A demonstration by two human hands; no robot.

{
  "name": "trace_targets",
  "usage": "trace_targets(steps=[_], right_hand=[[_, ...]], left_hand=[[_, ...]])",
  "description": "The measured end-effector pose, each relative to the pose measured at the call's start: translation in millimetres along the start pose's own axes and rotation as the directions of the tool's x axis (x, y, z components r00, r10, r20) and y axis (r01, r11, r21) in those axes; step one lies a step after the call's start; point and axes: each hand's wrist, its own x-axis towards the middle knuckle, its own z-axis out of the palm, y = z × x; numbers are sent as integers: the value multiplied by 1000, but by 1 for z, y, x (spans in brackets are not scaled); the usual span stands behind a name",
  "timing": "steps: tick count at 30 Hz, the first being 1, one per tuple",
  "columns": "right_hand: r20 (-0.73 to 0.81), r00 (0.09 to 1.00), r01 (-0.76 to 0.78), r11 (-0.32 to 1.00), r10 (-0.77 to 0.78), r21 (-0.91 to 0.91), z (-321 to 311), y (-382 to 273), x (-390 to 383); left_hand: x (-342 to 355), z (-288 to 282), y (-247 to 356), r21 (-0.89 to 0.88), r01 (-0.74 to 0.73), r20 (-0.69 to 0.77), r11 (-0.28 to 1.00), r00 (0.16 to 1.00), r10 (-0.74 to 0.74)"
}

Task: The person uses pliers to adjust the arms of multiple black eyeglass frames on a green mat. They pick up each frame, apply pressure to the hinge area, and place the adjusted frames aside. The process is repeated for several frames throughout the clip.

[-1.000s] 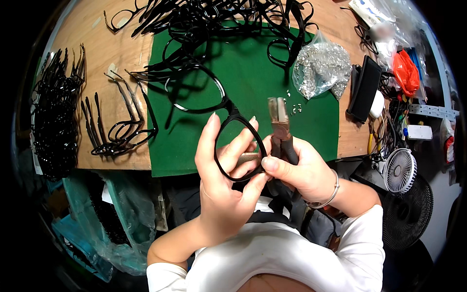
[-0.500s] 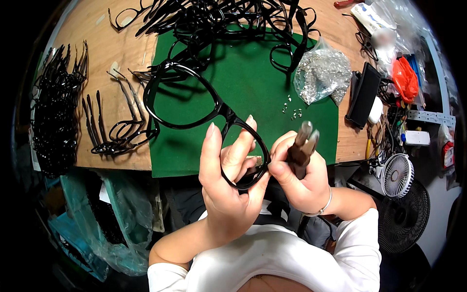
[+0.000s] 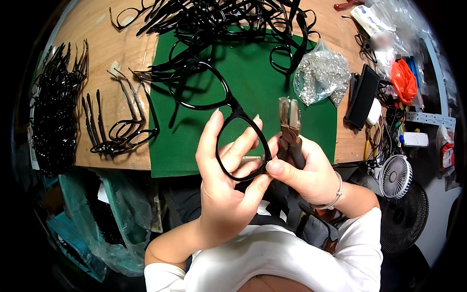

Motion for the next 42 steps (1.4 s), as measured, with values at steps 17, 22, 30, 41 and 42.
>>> trace_targets(steps=[17, 22, 30, 41, 42], right_hand=[[0, 1000, -6, 995, 6, 99, -1, -4, 1], [-105, 977, 183, 982, -188, -54, 0, 10, 3], [-53, 898, 363, 805, -436, -470, -2, 17, 5], [70, 990, -128, 991, 124, 50, -8, -3, 9], [105, 984, -152, 986, 145, 62, -8, -8, 8]], left_hand=[[3, -3, 9, -114, 49, 31, 992, 998, -46], [3, 1, -1, 71, -48, -49, 996, 997, 52], [4, 2, -11, 329, -224, -5, 917, 971, 239], [5, -1, 0, 7, 3, 70, 1000, 998, -3], [5, 1, 2, -87, 55, 55, 995, 997, -50]])
